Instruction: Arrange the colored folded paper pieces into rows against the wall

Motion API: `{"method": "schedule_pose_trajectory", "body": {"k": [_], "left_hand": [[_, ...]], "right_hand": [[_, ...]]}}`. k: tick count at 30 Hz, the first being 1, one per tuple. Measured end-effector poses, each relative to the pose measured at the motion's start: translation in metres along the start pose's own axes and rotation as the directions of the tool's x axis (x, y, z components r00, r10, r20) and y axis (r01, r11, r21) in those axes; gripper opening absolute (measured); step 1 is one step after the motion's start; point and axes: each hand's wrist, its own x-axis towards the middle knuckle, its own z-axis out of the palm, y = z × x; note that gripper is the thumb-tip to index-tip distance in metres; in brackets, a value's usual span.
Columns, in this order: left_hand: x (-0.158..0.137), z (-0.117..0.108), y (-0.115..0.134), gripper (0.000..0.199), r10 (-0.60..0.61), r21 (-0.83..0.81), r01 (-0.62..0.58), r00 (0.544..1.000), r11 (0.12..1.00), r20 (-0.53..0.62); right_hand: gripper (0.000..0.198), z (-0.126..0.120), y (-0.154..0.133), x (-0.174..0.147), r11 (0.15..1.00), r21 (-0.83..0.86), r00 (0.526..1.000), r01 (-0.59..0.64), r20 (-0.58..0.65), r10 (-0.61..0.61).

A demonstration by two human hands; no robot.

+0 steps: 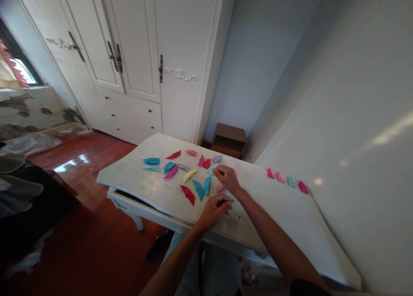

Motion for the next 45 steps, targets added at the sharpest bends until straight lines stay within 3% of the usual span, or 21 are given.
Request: {"method": "schedule_pose_trajectory", "body": {"k": [2, 8, 12, 17, 23, 29, 39, 41, 45], "left_hand": [[0.001, 0.0, -0.002, 0.022, 0.008, 0.004, -0.008, 1.0, 1.0, -0.005], [0.0, -0.001, -0.001, 0.022, 0.004, 0.03, -0.005, 1.0, 1.0, 0.003], [-0.001, -0.001, 0.002, 0.022, -0.004, 0.049, 0.004, 1.0, 0.999, -0.005], [-0.001, 0.0, 0.0, 0.023, -0.011, 0.019, 0.011, 1.0, 1.0, -0.004], [0.001, 0.0, -0.002, 0.022, -0.02, -0.022, 0.02, 1.0, 1.0, -0.007], [0.002, -0.001, -0.003, 0.023, -0.018, -0.033, 0.018, 1.0, 0.999, -0.015], [0.001, -0.001, -0.003, 0.02, -0.022, -0.07, 0.02, 0.999, 0.997, -0.027], [0.001, -0.001, -0.001, 0.021, -0.011, -0.076, 0.005, 0.997, 0.997, -0.077], [0.001, -0.004, 0.005, 0.032, 0.022, -0.085, -0.053, 0.942, 0.995, -0.334]], "right_hand": [[0.02, 0.012, -0.005, 0.022, 0.999, -0.034, 0.998, 0.026, 0.065, -0.024], [0.04, 0.043, 0.011, 0.068, 0.971, -0.233, 0.986, -0.061, 0.135, 0.094], [0.039, 0.05, 0.029, 0.084, 0.945, -0.298, 0.97, -0.137, 0.154, 0.189], [0.047, 0.049, 0.041, 0.088, 0.956, -0.265, 0.976, -0.126, 0.142, 0.167], [0.048, 0.045, 0.044, 0.077, 0.985, -0.149, 0.995, -0.085, 0.031, 0.09], [0.037, 0.037, 0.028, 0.067, 0.999, 0.011, 0.998, -0.048, -0.045, 0.048], [0.039, 0.013, 0.002, 0.04, 0.936, 0.338, 0.989, -0.096, -0.071, 0.126], [0.042, 0.005, -0.003, 0.028, 0.903, 0.413, 0.986, -0.12, -0.058, 0.158], [0.043, -0.013, -0.013, 0.001, 0.799, 0.572, 0.965, -0.186, -0.046, 0.258]]}}
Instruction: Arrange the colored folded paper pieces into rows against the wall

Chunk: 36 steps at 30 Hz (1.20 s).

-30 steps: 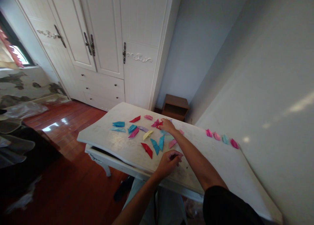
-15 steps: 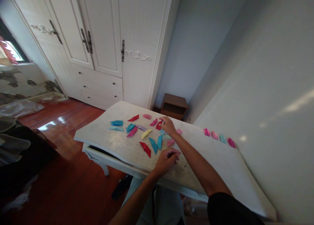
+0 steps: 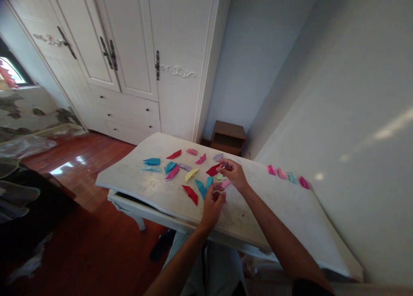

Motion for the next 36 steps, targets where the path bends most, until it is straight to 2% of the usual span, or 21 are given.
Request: {"method": "schedule_pose_trajectory", "body": {"k": [2, 4, 8, 10, 13, 17, 22, 25, 30, 33, 36], "left_hand": [[0.001, -0.001, 0.003, 0.037, -0.004, -0.024, 0.002, 0.996, 1.0, -0.085], [0.002, -0.001, 0.005, 0.039, -0.015, -0.057, 0.009, 0.994, 0.998, -0.112], [0.004, 0.0, 0.006, 0.046, -0.013, -0.097, 0.004, 0.995, 0.995, -0.097], [0.004, 0.0, 0.007, 0.038, -0.009, -0.061, 0.007, 0.999, 0.998, -0.037], [0.003, -0.001, 0.01, 0.029, -0.012, 0.015, 0.011, 0.998, 1.0, 0.064], [0.003, -0.002, 0.015, 0.031, -0.034, 0.002, 0.034, 0.998, 0.999, 0.059], [0.002, -0.001, 0.02, 0.03, -0.065, -0.03, 0.067, 0.995, 0.997, 0.076], [0.001, 0.0, 0.019, 0.027, -0.064, 0.024, 0.062, 0.991, 0.998, 0.116], [0.0, -0.001, 0.012, 0.023, -0.057, 0.12, 0.037, 0.983, 0.992, 0.173], [0.0, -0.002, 0.009, 0.023, -0.051, 0.184, 0.018, 0.982, 0.983, 0.18], [-0.001, -0.003, 0.01, 0.024, -0.053, 0.222, 0.009, 0.979, 0.975, 0.196]], "right_hand": [[0.043, -0.008, -0.005, -0.015, 0.999, 0.047, 0.998, -0.027, -0.047, 0.029], [0.04, -0.017, -0.007, -0.028, 0.995, 0.09, 0.994, -0.041, -0.094, 0.049], [0.034, -0.029, -0.006, -0.051, 0.988, 0.147, 0.982, -0.042, -0.175, 0.068], [0.033, -0.031, -0.004, -0.059, 0.986, 0.161, 0.978, -0.051, -0.191, 0.081], [0.038, -0.027, -0.002, -0.071, 0.974, 0.214, 0.979, -0.07, -0.173, 0.108], [0.051, -0.014, -0.002, -0.084, 0.945, 0.314, 0.984, -0.093, -0.116, 0.135], [0.029, -0.005, 0.0, -0.096, 0.954, 0.237, 0.984, -0.181, 0.042, 0.176], [0.03, -0.01, 0.005, -0.099, 0.962, 0.225, 0.987, -0.156, -0.013, 0.163], [0.034, -0.031, 0.014, -0.1, 0.941, 0.302, 0.969, -0.151, -0.144, 0.201], [0.04, -0.053, 0.024, -0.1, 0.963, 0.213, 0.957, -0.167, -0.198, 0.21], [0.046, -0.085, 0.041, -0.1, 0.976, 0.104, 0.944, -0.19, -0.254, 0.211]]}}
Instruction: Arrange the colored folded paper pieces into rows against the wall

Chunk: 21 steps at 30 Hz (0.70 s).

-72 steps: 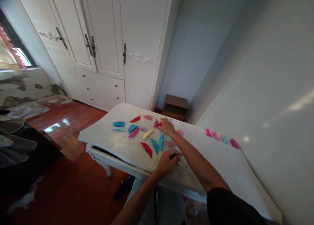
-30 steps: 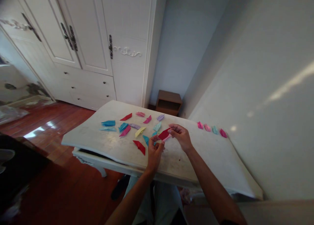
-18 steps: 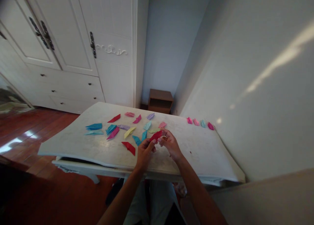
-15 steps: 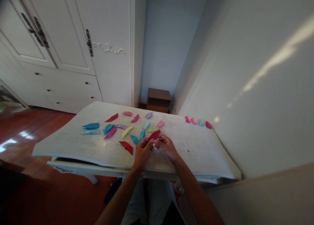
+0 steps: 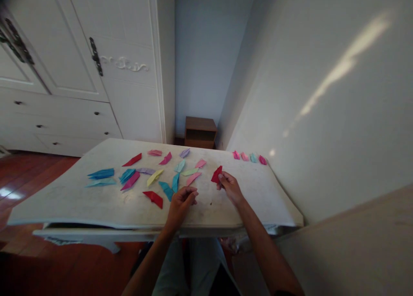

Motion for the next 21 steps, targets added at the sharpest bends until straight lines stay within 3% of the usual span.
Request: {"method": "schedule_pose_trajectory", "body": {"k": [4, 8, 13, 16, 21], "left_hand": [[-0.001, 0.001, 0.004, 0.024, -0.016, 0.028, 0.016, 1.0, 0.999, 0.0], [-0.002, 0.002, 0.005, 0.027, -0.016, 0.074, 0.015, 1.0, 0.997, 0.013], [-0.005, 0.001, -0.002, 0.026, 0.034, 0.223, -0.041, 0.999, 0.974, 0.035], [-0.008, 0.001, -0.005, 0.025, 0.072, 0.31, -0.087, 0.996, 0.947, 0.061], [-0.008, 0.002, -0.005, 0.028, 0.096, 0.398, -0.117, 0.993, 0.91, 0.073]], "right_hand": [[0.056, -0.058, 0.022, 0.018, 0.993, -0.12, 0.987, -0.007, -0.161, -0.012], [0.071, -0.127, 0.033, 0.027, 0.947, -0.317, 0.943, -0.057, -0.328, -0.053], [0.049, -0.199, 0.033, 0.029, 0.771, -0.593, 0.856, -0.234, -0.501, -0.126], [0.04, -0.219, 0.035, 0.034, 0.632, -0.696, 0.833, -0.342, -0.536, -0.14], [0.041, -0.222, 0.037, 0.048, 0.409, -0.775, 0.816, -0.482, -0.567, -0.113]]}}
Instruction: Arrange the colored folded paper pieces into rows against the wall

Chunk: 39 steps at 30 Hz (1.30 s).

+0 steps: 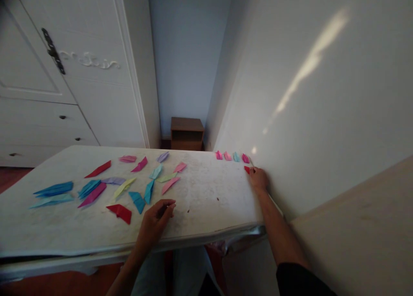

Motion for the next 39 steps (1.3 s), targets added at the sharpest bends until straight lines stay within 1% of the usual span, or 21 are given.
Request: {"method": "schedule_pose_trajectory", "body": {"k": [4, 8, 11, 16, 22, 27, 29, 31, 33, 36, 39], "left_hand": [[0.0, -0.001, -0.001, 0.03, -0.014, 0.025, 0.013, 1.0, 1.0, 0.006], [0.001, -0.001, -0.001, 0.031, -0.018, 0.03, 0.018, 1.0, 0.999, 0.007], [0.001, -0.001, 0.001, 0.031, -0.023, 0.026, 0.023, 1.0, 0.999, 0.002], [0.0, -0.002, 0.002, 0.032, -0.043, 0.049, 0.043, 0.999, 0.998, -0.003], [0.0, -0.002, 0.002, 0.031, -0.037, 0.061, 0.036, 0.999, 0.998, 0.012], [0.0, -0.002, 0.004, 0.031, -0.043, 0.04, 0.043, 0.999, 0.998, 0.007], [0.001, -0.002, 0.005, 0.031, -0.04, 0.024, 0.04, 0.999, 0.999, 0.005], [0.001, -0.002, 0.005, 0.031, -0.036, 0.013, 0.036, 0.999, 0.999, 0.009], [0.002, -0.002, 0.005, 0.031, -0.039, 0.009, 0.039, 0.999, 0.999, 0.017], [0.002, -0.002, 0.004, 0.03, -0.041, 0.002, 0.041, 0.999, 0.999, 0.027], [0.003, -0.001, 0.002, 0.029, -0.032, 0.003, 0.032, 0.999, 0.999, 0.023]], "right_hand": [[0.041, 0.002, -0.009, 0.002, 0.99, -0.137, 0.999, -0.04, -0.016, 0.039], [0.039, 0.002, -0.015, -0.002, 0.98, -0.2, 1.0, -0.008, 0.004, 0.009], [0.043, 0.003, -0.015, -0.006, 0.978, -0.209, 1.0, 0.016, 0.021, -0.012], [0.049, 0.003, -0.017, -0.014, 0.98, -0.199, 1.0, 0.028, 0.014, -0.026], [0.039, -0.002, -0.023, -0.018, 0.977, -0.21, 0.997, 0.032, 0.069, -0.018], [0.042, -0.006, -0.028, -0.02, 0.972, -0.234, 0.997, 0.017, 0.08, 0.002], [0.042, -0.005, -0.033, -0.025, 0.97, -0.236, 0.995, 0.057, 0.094, -0.035], [0.04, -0.002, -0.043, -0.034, 0.966, -0.227, 0.988, 0.127, 0.116, -0.103], [0.038, 0.004, -0.057, -0.045, 0.953, -0.212, 0.971, 0.216, 0.146, -0.187], [0.04, 0.014, -0.088, -0.056, 0.919, -0.184, 0.929, 0.349, 0.201, -0.312], [0.043, 0.026, -0.126, -0.057, 0.901, -0.165, 0.904, 0.4, 0.235, -0.358]]}}
